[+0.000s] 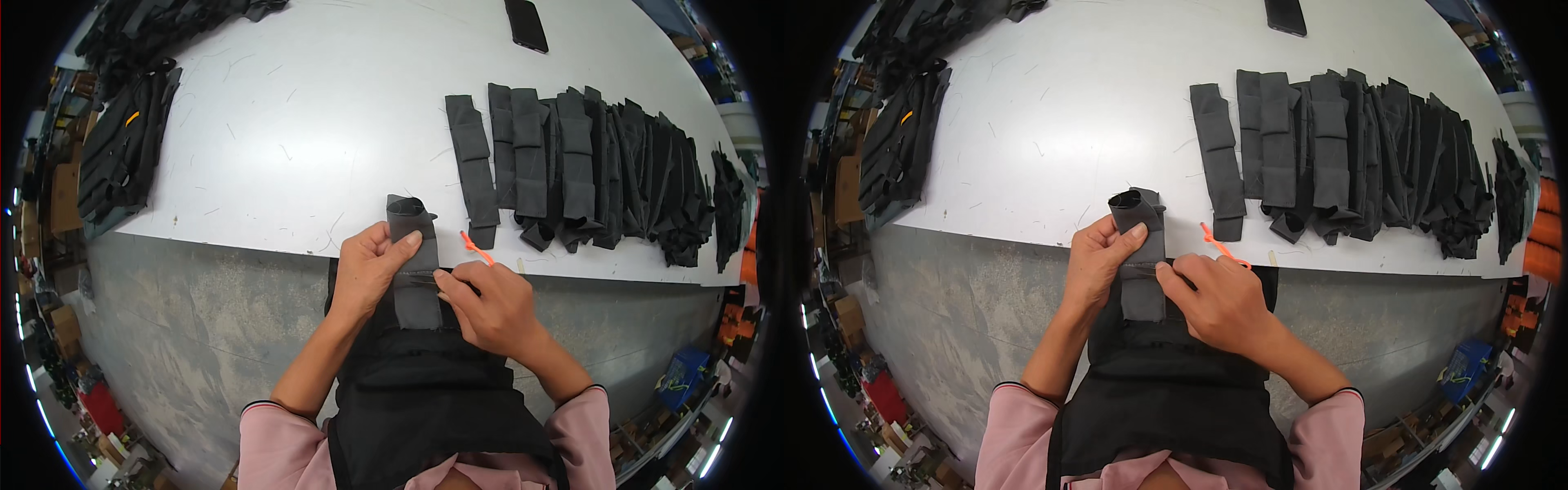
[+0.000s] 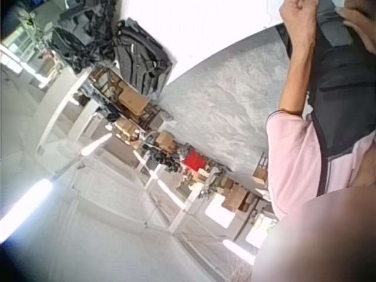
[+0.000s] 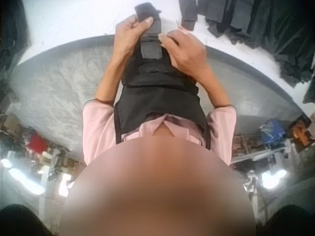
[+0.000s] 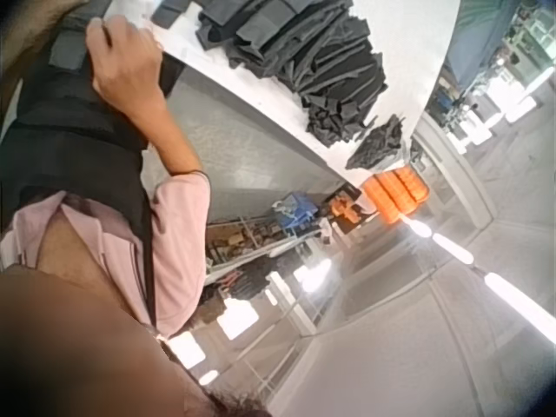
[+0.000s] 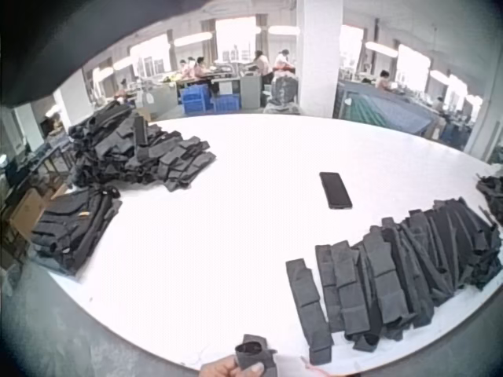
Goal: The person is using a pair of snips or small scissors to trim loose threads and clean the edges of fabric straps or sleeve-like components at a factory workbench.
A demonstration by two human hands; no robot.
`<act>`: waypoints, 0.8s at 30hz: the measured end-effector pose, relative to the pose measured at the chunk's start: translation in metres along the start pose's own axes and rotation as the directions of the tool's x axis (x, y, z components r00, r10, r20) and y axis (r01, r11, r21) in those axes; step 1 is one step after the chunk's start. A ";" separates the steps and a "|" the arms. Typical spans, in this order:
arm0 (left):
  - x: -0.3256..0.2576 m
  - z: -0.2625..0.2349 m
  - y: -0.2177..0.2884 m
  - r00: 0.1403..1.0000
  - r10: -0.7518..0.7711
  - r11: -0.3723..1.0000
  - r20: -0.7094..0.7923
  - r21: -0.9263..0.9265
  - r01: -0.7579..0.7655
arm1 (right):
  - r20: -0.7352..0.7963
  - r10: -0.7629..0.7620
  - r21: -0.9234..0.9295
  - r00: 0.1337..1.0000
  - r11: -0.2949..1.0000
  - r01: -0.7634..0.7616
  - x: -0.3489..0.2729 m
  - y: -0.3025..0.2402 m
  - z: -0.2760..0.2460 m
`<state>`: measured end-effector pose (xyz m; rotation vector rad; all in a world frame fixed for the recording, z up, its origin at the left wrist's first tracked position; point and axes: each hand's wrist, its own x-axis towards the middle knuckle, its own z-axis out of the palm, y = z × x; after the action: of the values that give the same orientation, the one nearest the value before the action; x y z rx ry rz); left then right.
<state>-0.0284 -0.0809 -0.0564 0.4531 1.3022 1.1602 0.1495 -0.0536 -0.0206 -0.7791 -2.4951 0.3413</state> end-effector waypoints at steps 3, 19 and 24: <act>-0.003 0.005 0.003 0.999 -0.017 1.000 -0.028 0.008 0.018 | 0.082 0.106 0.294 0.991 0.948 -0.125 0.001 0.006 0.003; -0.001 0.012 0.001 0.998 0.062 0.998 -0.008 0.003 -0.062 | 0.087 0.240 0.302 0.967 0.919 -0.255 0.001 0.001 -0.005; 0.000 0.004 -0.001 0.998 0.063 0.996 0.002 0.055 -0.063 | 0.084 0.193 0.263 0.978 0.942 -0.208 0.004 0.001 -0.004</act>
<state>-0.0241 -0.0799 -0.0560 0.5381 1.3300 1.1786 0.1493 -0.0504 -0.0160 -0.9203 -2.3550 0.7697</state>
